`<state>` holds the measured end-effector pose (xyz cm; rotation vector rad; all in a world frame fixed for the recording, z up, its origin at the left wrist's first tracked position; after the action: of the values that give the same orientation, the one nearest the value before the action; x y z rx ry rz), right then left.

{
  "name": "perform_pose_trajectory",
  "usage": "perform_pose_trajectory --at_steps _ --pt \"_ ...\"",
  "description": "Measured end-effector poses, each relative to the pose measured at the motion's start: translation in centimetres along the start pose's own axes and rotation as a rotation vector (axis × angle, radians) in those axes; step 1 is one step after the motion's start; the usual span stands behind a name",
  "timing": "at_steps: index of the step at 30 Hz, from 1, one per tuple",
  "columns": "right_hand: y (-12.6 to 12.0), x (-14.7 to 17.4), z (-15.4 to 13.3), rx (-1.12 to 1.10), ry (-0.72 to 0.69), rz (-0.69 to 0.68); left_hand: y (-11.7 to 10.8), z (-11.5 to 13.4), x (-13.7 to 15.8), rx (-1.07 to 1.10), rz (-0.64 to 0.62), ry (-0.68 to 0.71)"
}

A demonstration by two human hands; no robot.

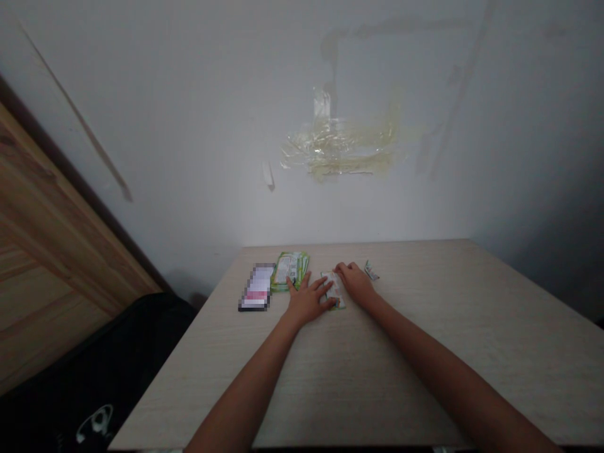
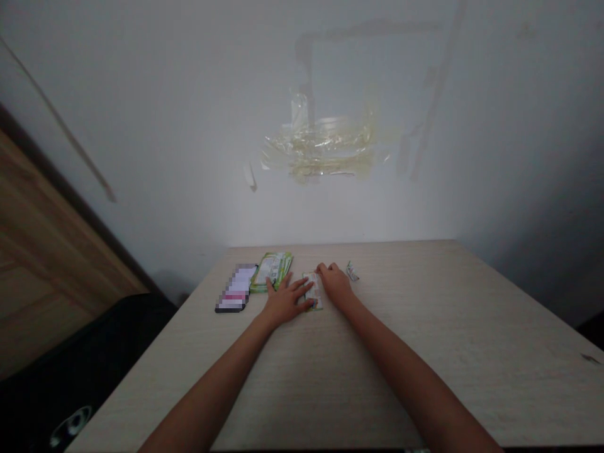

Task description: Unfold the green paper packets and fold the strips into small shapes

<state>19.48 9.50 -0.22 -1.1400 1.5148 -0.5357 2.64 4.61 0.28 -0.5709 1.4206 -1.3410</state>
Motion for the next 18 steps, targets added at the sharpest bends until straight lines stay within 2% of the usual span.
perform_pose_trajectory --at_steps 5,11,18 --pt "0.1 0.2 0.1 -0.030 -0.017 0.037 -0.2 0.3 0.2 -0.027 0.008 -0.002" --pt "-0.1 0.7 0.2 -0.172 -0.080 0.042 -0.2 0.3 0.3 -0.027 0.030 -0.013" --pt "-0.8 1.2 0.3 -0.229 -0.074 0.061 -0.2 0.4 0.4 -0.023 0.047 -0.033"
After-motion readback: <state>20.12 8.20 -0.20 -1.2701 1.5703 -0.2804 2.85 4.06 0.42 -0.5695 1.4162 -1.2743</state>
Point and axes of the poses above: each hand's wrist, its own x-axis away from the middle knuckle, its own y-axis out of the palm, z = x × y, the point moved 4 cm from there along -x, towards the middle knuckle, and after that the axes turned 15 degrees about z, right-handed, at the moved point
